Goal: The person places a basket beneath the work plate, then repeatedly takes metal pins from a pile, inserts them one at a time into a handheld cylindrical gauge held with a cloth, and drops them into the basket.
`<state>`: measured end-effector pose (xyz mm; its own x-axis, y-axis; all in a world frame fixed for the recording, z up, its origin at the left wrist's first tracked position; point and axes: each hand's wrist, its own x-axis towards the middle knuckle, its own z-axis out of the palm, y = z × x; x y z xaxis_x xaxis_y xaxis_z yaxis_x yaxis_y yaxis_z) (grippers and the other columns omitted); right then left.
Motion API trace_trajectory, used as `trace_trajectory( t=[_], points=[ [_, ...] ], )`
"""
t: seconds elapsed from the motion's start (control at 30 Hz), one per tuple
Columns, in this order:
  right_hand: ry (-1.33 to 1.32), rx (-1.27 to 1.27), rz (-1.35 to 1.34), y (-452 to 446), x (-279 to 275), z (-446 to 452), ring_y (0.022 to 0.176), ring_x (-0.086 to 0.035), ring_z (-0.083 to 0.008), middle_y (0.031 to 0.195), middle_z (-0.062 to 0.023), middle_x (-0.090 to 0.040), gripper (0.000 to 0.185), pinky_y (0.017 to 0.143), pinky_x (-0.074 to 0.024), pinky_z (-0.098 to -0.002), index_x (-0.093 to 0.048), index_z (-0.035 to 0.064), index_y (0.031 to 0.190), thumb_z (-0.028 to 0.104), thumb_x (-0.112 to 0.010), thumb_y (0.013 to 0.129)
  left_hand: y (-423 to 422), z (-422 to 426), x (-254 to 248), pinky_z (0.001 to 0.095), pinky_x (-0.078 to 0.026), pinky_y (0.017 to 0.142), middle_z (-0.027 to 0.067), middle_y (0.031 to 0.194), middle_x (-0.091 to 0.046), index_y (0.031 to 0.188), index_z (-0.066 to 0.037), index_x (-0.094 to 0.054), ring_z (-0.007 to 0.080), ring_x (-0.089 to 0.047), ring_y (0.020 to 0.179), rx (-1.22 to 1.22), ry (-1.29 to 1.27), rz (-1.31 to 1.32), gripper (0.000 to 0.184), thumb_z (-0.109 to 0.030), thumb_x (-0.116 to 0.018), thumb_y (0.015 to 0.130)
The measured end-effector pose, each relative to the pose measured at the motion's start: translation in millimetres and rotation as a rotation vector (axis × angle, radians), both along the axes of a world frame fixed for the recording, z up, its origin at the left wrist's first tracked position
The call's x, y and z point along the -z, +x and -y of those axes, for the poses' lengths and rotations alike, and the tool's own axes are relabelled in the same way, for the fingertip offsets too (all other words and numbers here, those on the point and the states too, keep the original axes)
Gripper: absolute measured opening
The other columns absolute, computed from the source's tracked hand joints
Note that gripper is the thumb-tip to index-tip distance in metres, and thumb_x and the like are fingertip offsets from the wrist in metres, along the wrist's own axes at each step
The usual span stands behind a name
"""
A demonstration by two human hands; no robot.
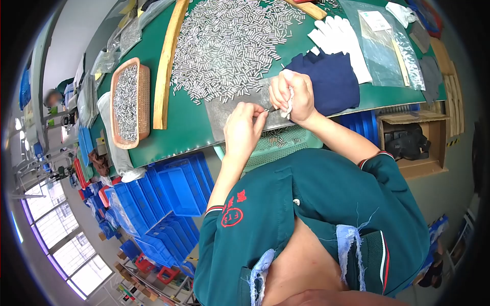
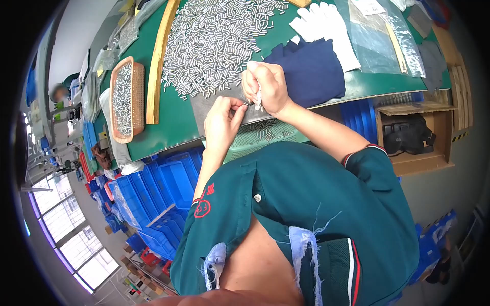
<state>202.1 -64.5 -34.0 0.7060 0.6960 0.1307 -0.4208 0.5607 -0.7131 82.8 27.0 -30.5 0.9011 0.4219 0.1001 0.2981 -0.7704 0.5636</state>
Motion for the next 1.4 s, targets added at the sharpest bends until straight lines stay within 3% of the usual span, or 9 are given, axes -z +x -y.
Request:
trace_trajectory(
  t=[0.43,0.53,0.63,0.77,1.03,1.13,1.23,1.27,1.4],
  points=[
    [0.051,-0.007,-0.023,-3,4,2,0.034,-0.029,-0.0107,0.041,-0.0043,-0.033,0.044,0.036,-0.0282,-0.0259,-0.033,0.0063,0.05,0.023,-0.033,0.091,-1,1,4,0.032,-0.042,0.055,0.005,0.066,-0.049,0.073,-0.006,-0.057,0.0197,-0.052,0.058,0.067,0.134,0.101,0.011,-0.01,-0.067,0.072],
    [0.025,0.036,0.432,-6,13,3,0.04,-0.038,-0.0103,0.046,-0.0035,-0.041,0.045,0.04,-0.0297,-0.025,-0.039,0.0021,0.049,0.024,-0.039,0.088,-2,3,3,0.0346,-0.043,0.062,0.0065,0.071,-0.051,0.074,-0.008,-0.056,0.0247,-0.054,0.07,0.046,0.101,0.051,0.01,-0.01,-0.065,0.071],
    [0.05,0.074,0.449,-7,16,3,0.04,-0.038,-0.0103,0.045,-0.0042,-0.041,0.046,0.039,-0.0297,-0.0253,-0.038,0.002,0.049,0.025,-0.037,0.088,-2,4,1,0.0347,-0.044,0.063,0.0063,0.072,-0.051,0.077,-0.007,-0.057,0.0245,-0.054,0.071,0.04,0.111,0.024,0.01,-0.01,-0.065,0.071],
    [0.022,0.048,-0.003,-3,2,2,0.034,-0.029,-0.011,0.042,-0.0034,-0.032,0.041,0.036,-0.0274,-0.0249,-0.032,0.0061,0.053,0.023,-0.034,0.09,-1,5,-3,0.0351,-0.043,0.064,0.0061,0.074,-0.052,0.081,-0.008,-0.057,0.0242,-0.055,0.072,0.034,0.028,0.004,0.011,-0.009,-0.063,0.072],
    [0.037,0.048,-0.018,-3,3,2,0.034,-0.027,-0.0108,0.042,-0.004,-0.033,0.041,0.036,-0.0273,-0.0253,-0.032,0.0069,0.052,0.023,-0.033,0.09,-3,-6,-1,0.0321,-0.043,0.065,0.0043,0.081,-0.054,0.083,-0.007,-0.057,0.0206,-0.054,0.073,0.27,0.168,0.077,0.011,-0.006,-0.061,0.073],
    [0.045,0.037,-0.019,-3,2,2,0.033,-0.027,-0.0108,0.042,-0.0039,-0.033,0.041,0.036,-0.0275,-0.0255,-0.032,0.0072,0.052,0.023,-0.033,0.09,-5,3,-6,0.0312,-0.042,0.065,0.0038,0.08,-0.054,0.081,-0.008,-0.057,0.0192,-0.053,0.072,0.009,-0.101,0.032,0.011,-0.008,-0.063,0.072],
    [0.049,0.003,-0.027,-2,2,2,0.033,-0.027,-0.0109,0.041,-0.0038,-0.033,0.042,0.036,-0.028,-0.0258,-0.032,0.0074,0.052,0.023,-0.033,0.09,-5,4,-5,0.0314,-0.041,0.064,0.0039,0.077,-0.053,0.08,-0.008,-0.057,0.0188,-0.054,0.072,0.03,0.101,0.001,0.012,-0.011,-0.065,0.071],
    [0.047,-0.021,-0.033,-2,3,2,0.033,-0.027,-0.0109,0.041,-0.0038,-0.032,0.042,0.036,-0.0282,-0.0259,-0.032,0.0074,0.051,0.023,-0.033,0.09,-4,3,-2,0.0315,-0.041,0.059,0.0046,0.07,-0.05,0.079,-0.006,-0.057,0.0188,-0.05,0.061,0.059,0.131,0.077,0.013,-0.011,-0.066,0.071],
    [0.046,-0.033,-0.017,-1,3,3,0.033,-0.027,-0.011,0.041,-0.0041,-0.032,0.043,0.036,-0.0287,-0.0263,-0.032,0.0075,0.051,0.023,-0.033,0.09,-4,1,6,0.0315,-0.041,0.058,0.0043,0.067,-0.05,0.077,-0.006,-0.058,0.0181,-0.049,0.06,0.068,0.088,0.082,0.012,-0.011,-0.066,0.072]
  ],
)
